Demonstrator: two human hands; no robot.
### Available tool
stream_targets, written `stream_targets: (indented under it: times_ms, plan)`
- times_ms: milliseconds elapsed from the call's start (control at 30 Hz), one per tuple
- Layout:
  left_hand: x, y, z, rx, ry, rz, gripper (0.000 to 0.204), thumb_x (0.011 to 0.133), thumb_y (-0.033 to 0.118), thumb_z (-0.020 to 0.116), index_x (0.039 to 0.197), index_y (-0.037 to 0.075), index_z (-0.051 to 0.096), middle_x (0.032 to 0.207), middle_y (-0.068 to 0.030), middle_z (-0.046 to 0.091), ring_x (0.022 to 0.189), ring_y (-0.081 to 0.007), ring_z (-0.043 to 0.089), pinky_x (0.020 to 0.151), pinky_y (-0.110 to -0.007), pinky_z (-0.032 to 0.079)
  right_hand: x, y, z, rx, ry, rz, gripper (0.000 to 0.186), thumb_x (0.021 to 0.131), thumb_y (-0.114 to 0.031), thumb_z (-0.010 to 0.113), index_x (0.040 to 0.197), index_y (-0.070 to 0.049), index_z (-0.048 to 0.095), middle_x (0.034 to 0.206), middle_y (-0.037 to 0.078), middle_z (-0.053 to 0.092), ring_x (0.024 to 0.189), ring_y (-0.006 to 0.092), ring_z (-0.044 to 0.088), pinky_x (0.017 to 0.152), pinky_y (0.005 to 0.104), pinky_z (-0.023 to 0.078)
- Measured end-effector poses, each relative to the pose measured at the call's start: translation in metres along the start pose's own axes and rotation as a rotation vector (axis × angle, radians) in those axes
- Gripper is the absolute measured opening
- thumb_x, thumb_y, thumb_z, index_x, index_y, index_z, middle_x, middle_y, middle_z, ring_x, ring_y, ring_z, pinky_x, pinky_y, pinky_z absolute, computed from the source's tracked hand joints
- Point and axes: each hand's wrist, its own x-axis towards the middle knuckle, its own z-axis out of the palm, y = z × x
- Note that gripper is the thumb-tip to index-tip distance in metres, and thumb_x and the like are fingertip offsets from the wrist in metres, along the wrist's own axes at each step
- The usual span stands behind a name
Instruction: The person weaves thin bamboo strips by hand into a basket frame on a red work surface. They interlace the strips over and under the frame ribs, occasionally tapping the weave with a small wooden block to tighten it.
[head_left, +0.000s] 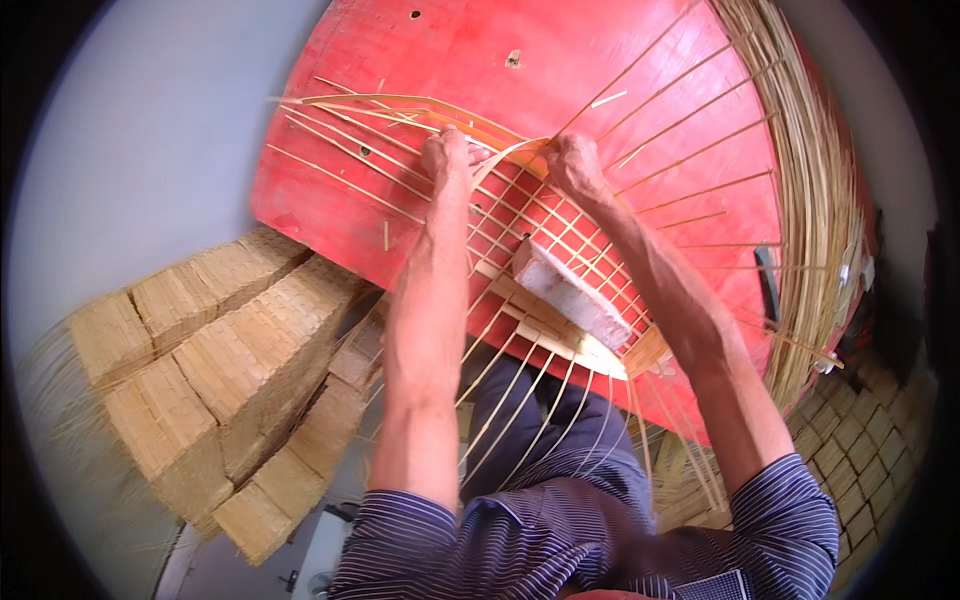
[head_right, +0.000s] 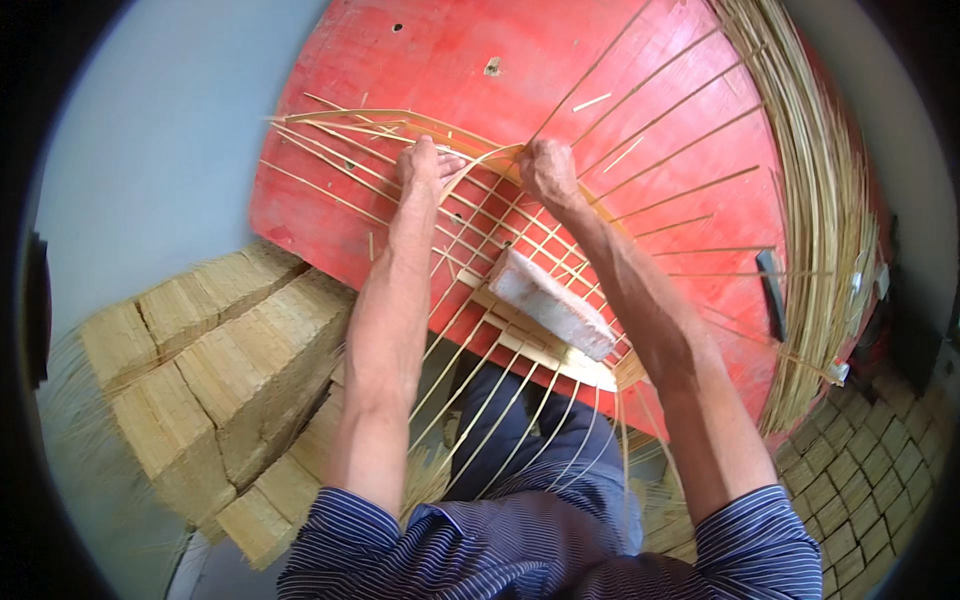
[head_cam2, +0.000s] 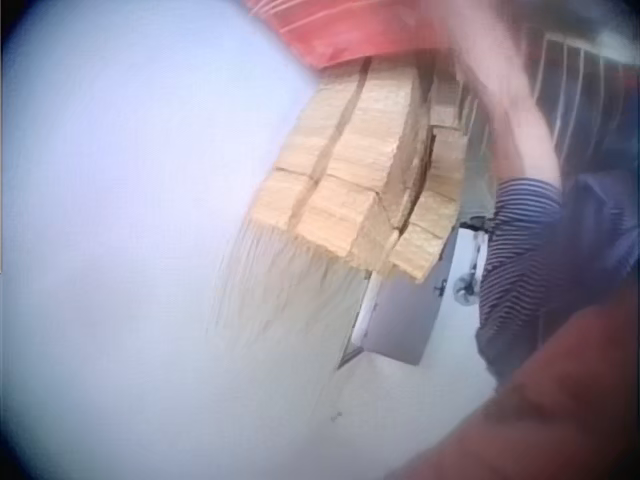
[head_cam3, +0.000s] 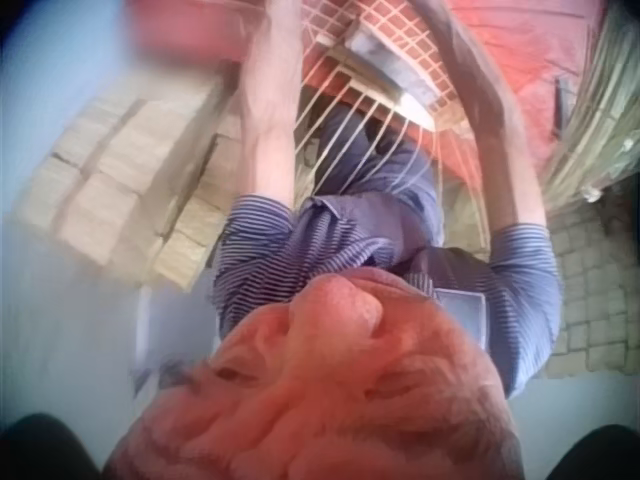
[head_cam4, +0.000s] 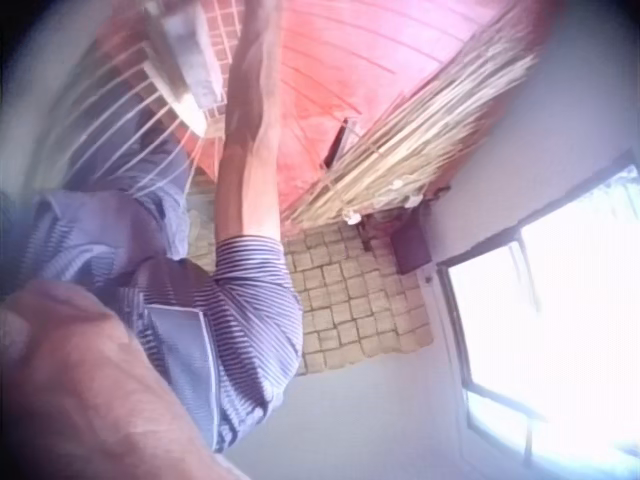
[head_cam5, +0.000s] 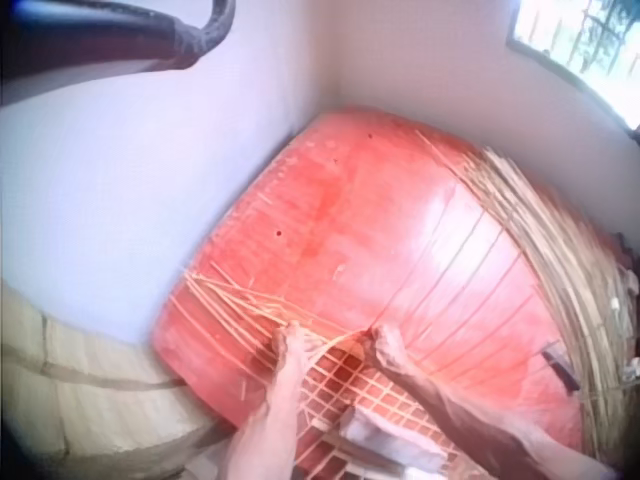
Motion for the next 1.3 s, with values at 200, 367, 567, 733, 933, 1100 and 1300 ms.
stream_targets:
  times_ms: [200,367,567,733,933,1100,1300]
  plan:
    - [-0.038,-0.024,0.001,0.116,-0.044,0.362,0.047,0.101,0.036,0.044,0.116,-0.007,0.056,0.099,-0.0226,0.071,0.084,-0.032,0.072,0.073,-0.042,0.06,0.001,0.004,0.008,-0.082,-0.002,-0.044,0.024,0.084,-0.017,0.059,0.082,0.003,0.072,0.075,0.031,0.064,0.074,0.046,0.069,0.069,0.0517,0.055]
    - [-0.059,-0.031,-0.007,0.648,-0.196,0.832,0.051,0.102,0.041,0.047,0.119,-0.006,0.06,0.104,-0.0167,0.074,0.102,-0.0259,0.071,0.086,-0.037,0.056,-0.005,-0.001,0.006,-0.037,-0.019,-0.032,0.024,0.085,-0.018,0.062,0.087,0.003,0.072,0.079,0.03,0.066,0.078,0.0466,0.068,0.072,0.0529,0.054]
    - [-0.053,-0.052,-0.012,0.203,-0.527,0.695,0.035,0.096,0.019,0.059,0.124,-0.001,0.052,0.119,-0.0144,0.06,0.114,-0.0225,0.058,0.1,-0.036,0.047,-0.008,0.011,0.011,-0.114,-0.019,-0.15,0.025,0.094,-0.02,0.062,0.09,0.003,0.07,0.063,0.021,0.064,0.06,0.0336,0.067,0.06,0.0457,0.052]
    - [-0.041,-0.067,-0.02,0.114,-0.583,0.58,0.037,0.096,0.02,0.062,0.124,-0.001,0.053,0.117,-0.0126,0.062,0.112,-0.0191,0.058,0.099,-0.033,0.047,-0.016,0.009,0.015,-0.154,0.04,-0.24,0.024,0.094,-0.021,0.063,0.09,0.003,0.069,0.069,0.025,0.064,0.068,0.0411,0.067,0.061,0.0484,0.052]
    - [-0.06,-0.076,-0.013,0.13,-0.558,0.638,0.045,0.09,0.017,0.07,0.124,-0.005,0.051,0.121,-0.017,0.062,0.116,-0.0213,0.059,0.102,-0.034,0.047,-0.022,0.007,0.018,-0.243,0.008,-0.204,0.018,0.088,-0.012,0.059,0.091,0.004,0.067,0.077,0.028,0.067,0.075,0.0463,0.067,0.066,0.0538,0.054]
    - [-0.056,-0.081,-0.008,0.032,-0.527,0.614,0.043,0.085,0.006,0.071,0.121,-0.005,0.051,0.118,-0.016,0.066,0.109,-0.0193,0.065,0.099,-0.033,0.05,-0.022,0.011,0.022,-0.207,0.03,-0.282,0.014,0.083,-0.006,0.055,0.082,0.003,0.066,0.075,0.027,0.067,0.073,0.0455,0.068,0.066,0.0533,0.054]
    - [-0.051,-0.079,-0.012,0.087,-0.544,0.63,0.037,0.086,0.006,0.066,0.119,-0.004,0.053,0.116,-0.0175,0.068,0.111,-0.0201,0.065,0.098,-0.032,0.05,-0.023,0.003,0.021,-0.251,-0.005,-0.157,0.02,0.092,-0.018,0.061,0.098,-0.003,0.073,0.083,0.022,0.069,0.079,0.0417,0.069,0.073,0.0492,0.055]
